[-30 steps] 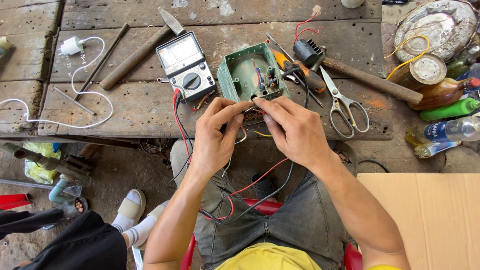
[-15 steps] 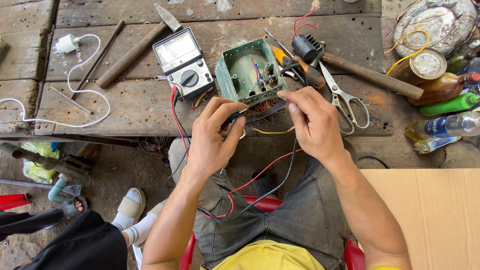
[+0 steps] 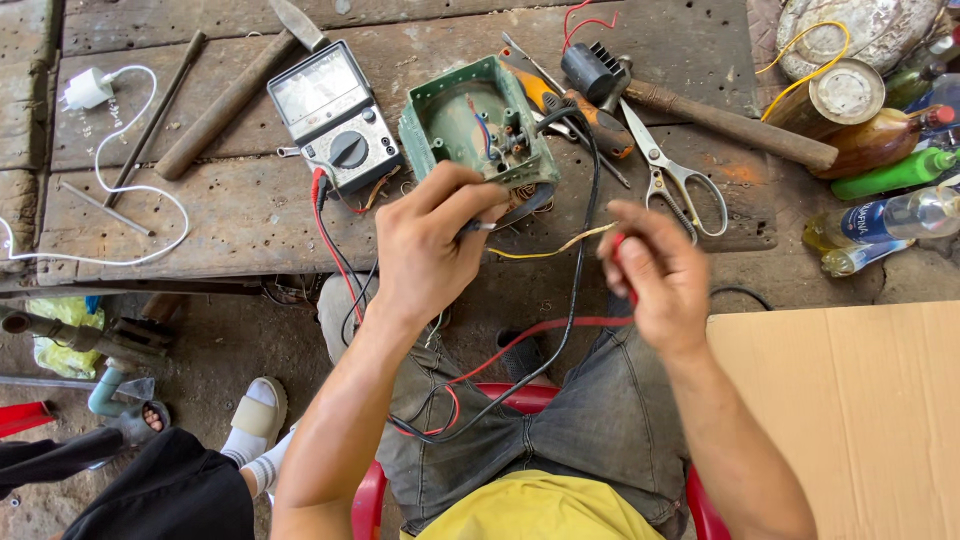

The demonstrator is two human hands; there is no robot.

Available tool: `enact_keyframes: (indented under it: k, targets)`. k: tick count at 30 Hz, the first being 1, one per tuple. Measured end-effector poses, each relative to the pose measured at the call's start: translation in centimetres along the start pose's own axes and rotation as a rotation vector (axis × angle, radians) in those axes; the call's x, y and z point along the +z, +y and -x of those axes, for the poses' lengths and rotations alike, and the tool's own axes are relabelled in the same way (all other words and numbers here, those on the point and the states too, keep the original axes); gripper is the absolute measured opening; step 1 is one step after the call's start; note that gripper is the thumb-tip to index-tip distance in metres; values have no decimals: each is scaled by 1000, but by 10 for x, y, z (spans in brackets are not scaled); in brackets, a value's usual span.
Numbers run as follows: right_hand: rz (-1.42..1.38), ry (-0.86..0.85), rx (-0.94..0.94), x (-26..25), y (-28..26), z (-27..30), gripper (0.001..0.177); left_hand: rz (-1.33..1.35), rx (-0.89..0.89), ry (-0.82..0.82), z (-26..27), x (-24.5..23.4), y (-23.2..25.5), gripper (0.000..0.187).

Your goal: The person uses a multimeter to test wires connected to a green electrical component. They then use scissors to cut and strip wire insulation, twisting the exposed ends together and inserting them into the component's terminals.

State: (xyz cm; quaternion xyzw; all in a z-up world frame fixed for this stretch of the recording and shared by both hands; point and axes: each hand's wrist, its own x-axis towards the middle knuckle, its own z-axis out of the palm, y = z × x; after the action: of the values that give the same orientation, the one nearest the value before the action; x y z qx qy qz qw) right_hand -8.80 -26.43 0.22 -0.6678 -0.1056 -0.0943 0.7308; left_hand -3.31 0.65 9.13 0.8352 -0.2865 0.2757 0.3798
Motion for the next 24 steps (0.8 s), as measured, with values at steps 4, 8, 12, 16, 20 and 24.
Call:
enact_keyframes:
  k: [4, 8, 12, 16, 20, 24]
  targets:
    - [-339, 30, 177, 22, 37, 26, 45, 69, -46, 66, 16, -7, 4, 9]
    - [-621, 89, 277, 43, 49, 34, 43, 208, -274, 39, 32, -43, 23, 39]
    - [-536, 157, 235, 42, 55, 28, 34, 318, -588, -149, 81, -79, 34, 68]
    - [-504, 162, 240, 40, 49, 26, 33, 218, -686, -264, 145, -86, 32, 38]
    - [-489, 147, 270, 41, 47, 29, 28, 70, -867, -110, 221, -69, 40, 28]
    - [-423, 157, 266, 43, 45, 27, 24, -148, -548, -56, 240, -44, 47, 35]
